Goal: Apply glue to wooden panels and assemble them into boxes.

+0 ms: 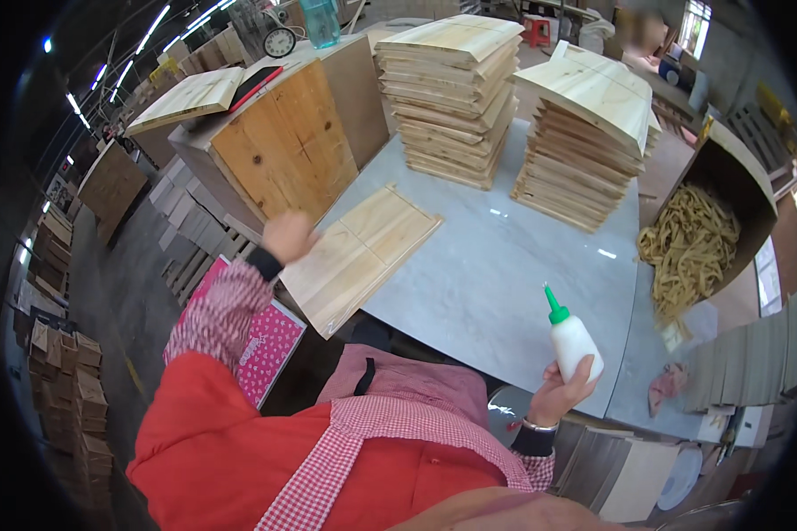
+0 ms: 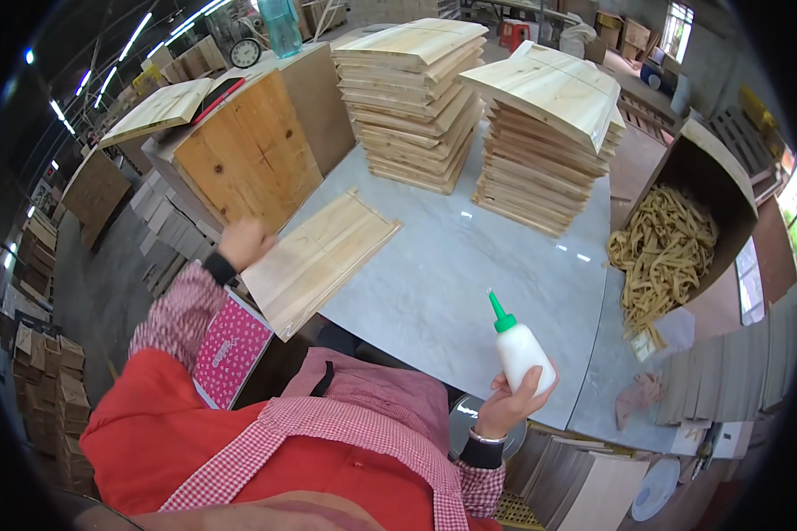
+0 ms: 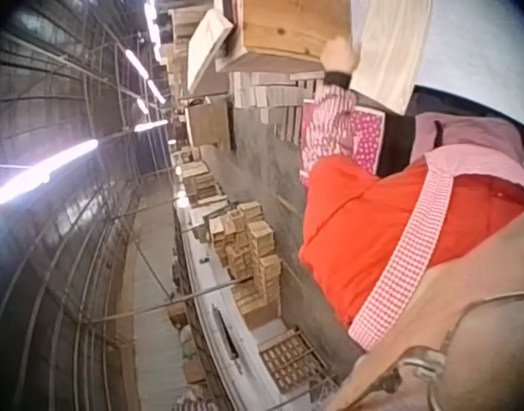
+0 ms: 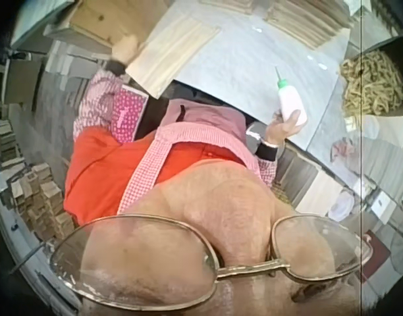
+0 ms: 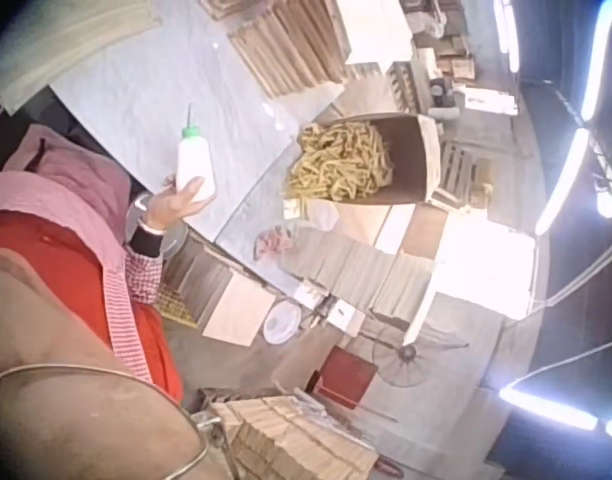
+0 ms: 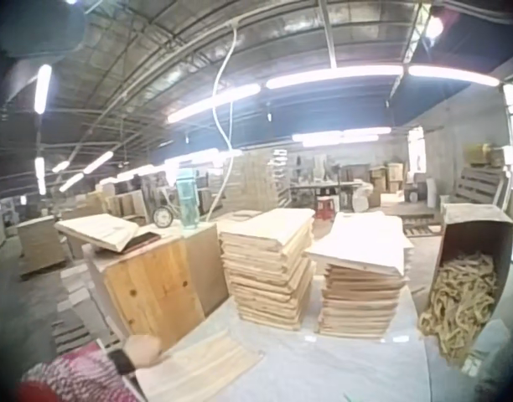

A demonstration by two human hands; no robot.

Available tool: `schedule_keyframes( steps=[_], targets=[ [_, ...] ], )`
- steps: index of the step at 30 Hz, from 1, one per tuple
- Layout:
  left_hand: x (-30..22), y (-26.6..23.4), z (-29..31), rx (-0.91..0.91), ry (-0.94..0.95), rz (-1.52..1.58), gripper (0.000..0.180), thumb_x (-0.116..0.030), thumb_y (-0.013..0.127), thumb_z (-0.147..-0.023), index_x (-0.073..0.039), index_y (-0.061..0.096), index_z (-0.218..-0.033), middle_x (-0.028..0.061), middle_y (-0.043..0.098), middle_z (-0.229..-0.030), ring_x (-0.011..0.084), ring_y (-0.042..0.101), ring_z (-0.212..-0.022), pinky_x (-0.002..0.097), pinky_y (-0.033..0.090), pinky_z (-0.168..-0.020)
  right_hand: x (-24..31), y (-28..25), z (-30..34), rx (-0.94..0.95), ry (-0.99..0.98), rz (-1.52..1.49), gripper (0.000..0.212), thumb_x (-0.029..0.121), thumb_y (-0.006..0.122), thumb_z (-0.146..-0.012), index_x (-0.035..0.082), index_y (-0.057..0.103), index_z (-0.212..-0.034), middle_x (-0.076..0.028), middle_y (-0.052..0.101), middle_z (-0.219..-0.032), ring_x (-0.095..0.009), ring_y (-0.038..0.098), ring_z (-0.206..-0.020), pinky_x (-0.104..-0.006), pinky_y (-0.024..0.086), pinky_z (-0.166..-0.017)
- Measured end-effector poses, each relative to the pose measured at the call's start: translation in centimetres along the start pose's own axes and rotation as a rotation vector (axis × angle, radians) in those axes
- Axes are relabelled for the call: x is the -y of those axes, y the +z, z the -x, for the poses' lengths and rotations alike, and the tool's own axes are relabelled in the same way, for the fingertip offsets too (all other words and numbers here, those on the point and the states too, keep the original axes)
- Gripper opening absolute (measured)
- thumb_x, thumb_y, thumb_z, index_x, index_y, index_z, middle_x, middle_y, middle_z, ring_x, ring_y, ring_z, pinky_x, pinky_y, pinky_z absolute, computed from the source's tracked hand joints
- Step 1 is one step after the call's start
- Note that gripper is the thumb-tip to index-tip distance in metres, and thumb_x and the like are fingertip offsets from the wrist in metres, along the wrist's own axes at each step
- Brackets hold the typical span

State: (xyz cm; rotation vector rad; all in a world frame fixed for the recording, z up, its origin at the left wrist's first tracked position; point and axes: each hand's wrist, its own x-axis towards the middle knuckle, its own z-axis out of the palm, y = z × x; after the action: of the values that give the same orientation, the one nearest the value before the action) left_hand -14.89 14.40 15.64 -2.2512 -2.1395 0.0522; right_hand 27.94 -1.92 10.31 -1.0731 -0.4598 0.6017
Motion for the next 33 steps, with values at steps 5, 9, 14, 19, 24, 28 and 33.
schedule_keyframes(
  steps=[5, 9, 14, 19, 24, 28, 33],
  targets=[
    [-9.5, -10.0, -14.8, -0.76, 0.601, -0.108, 0.066, -0.011, 0.067, -0.078, -0.018, 0.041, -0.138, 0.0146, 0.04, -0.141, 0.0348, 0.056, -0.106, 0.0407, 0.048, -0.088, -0.2, -0.1, -0.2, -0.089, -0.031, 0.006, 0.037, 0.038, 0.051, -0.094, 0.001, 0.051, -0.098, -0.005, 0.054, -0.07, -0.01, 0.044, -0.047, -0.0218, 0.031, -0.041],
    [-14.6, -15.1, -25.0, -0.905, 0.744, -0.278, 0.077, -0.021, 0.075, -0.075, -0.021, 0.036, -0.141, 0.0152, 0.038, -0.143, 0.0339, 0.055, -0.11, 0.0409, 0.048, -0.088, -0.1, -1.0, 0.0, -0.143, -0.032, 0.054, 0.037, 0.039, 0.051, -0.094, 0.002, 0.052, -0.097, -0.005, 0.052, -0.067, -0.009, 0.043, -0.046, -0.0214, 0.03, -0.04],
    [-15.9, -18.4, -28.6, -0.337, 0.722, -0.218, 0.071, -0.027, 0.079, -0.07, -0.017, 0.048, -0.134, 0.0168, 0.055, -0.125, 0.0342, 0.057, -0.105, 0.0418, 0.047, -0.086, -0.4, -2.1, 0.8, -0.152, 0.019, 0.1, 0.038, 0.04, 0.052, -0.094, 0.002, 0.052, -0.095, -0.003, 0.05, -0.063, -0.009, 0.043, -0.044, -0.0212, 0.029, -0.039],
    [-16.0, -19.2, -28.3, -0.247, 0.67, -0.274, 0.064, -0.028, 0.08, -0.067, -0.017, 0.057, -0.126, 0.0165, 0.063, -0.114, 0.0355, 0.059, -0.1, 0.0426, 0.048, -0.084, -0.4, -2.3, 0.4, -0.15, 0.002, 0.11, 0.038, 0.041, 0.052, -0.093, 0.003, 0.052, -0.094, -0.002, 0.049, -0.06, -0.009, 0.042, -0.043, -0.0208, 0.029, -0.039],
    [-14.6, -17.0, -28.8, -0.575, 0.902, -0.069, 0.057, -0.028, 0.077, -0.071, -0.018, 0.057, -0.124, 0.0155, 0.062, -0.117, 0.0329, 0.061, -0.1, 0.0427, 0.049, -0.082, -0.7, -2.1, 0.0, -0.13, 0.004, 0.081, 0.038, 0.041, 0.053, -0.093, 0.003, 0.052, -0.094, -0.003, 0.05, -0.062, -0.008, 0.043, -0.044, -0.0206, 0.029, -0.039],
    [-15.5, -15.9, -28.0, -0.826, 0.977, -0.227, 0.043, -0.02, 0.072, -0.075, -0.014, 0.057, -0.115, 0.0168, 0.062, -0.107, 0.0358, 0.061, -0.094, 0.0432, 0.049, -0.077, -0.4, -1.8, 0.7, -0.095, 0.018, 0.084, 0.038, 0.041, 0.053, -0.093, 0.003, 0.052, -0.094, -0.003, 0.051, -0.064, -0.008, 0.044, -0.044, -0.0205, 0.03, -0.039],
    [-16.3, -17.8, -29.0, -0.367, 0.898, -0.305, 0.036, -0.017, 0.067, -0.08, -0.015, 0.055, -0.113, 0.014, 0.059, -0.105, 0.0344, 0.062, -0.092, 0.0431, 0.049, -0.076, -0.8, -1.2, 1.3, -0.119, 0.014, 0.099, 0.038, 0.041, 0.053, -0.093, 0.003, 0.052, -0.095, -0.004, 0.051, -0.064, -0.008, 0.044, -0.045, -0.0202, 0.03, -0.039]
  ],
)
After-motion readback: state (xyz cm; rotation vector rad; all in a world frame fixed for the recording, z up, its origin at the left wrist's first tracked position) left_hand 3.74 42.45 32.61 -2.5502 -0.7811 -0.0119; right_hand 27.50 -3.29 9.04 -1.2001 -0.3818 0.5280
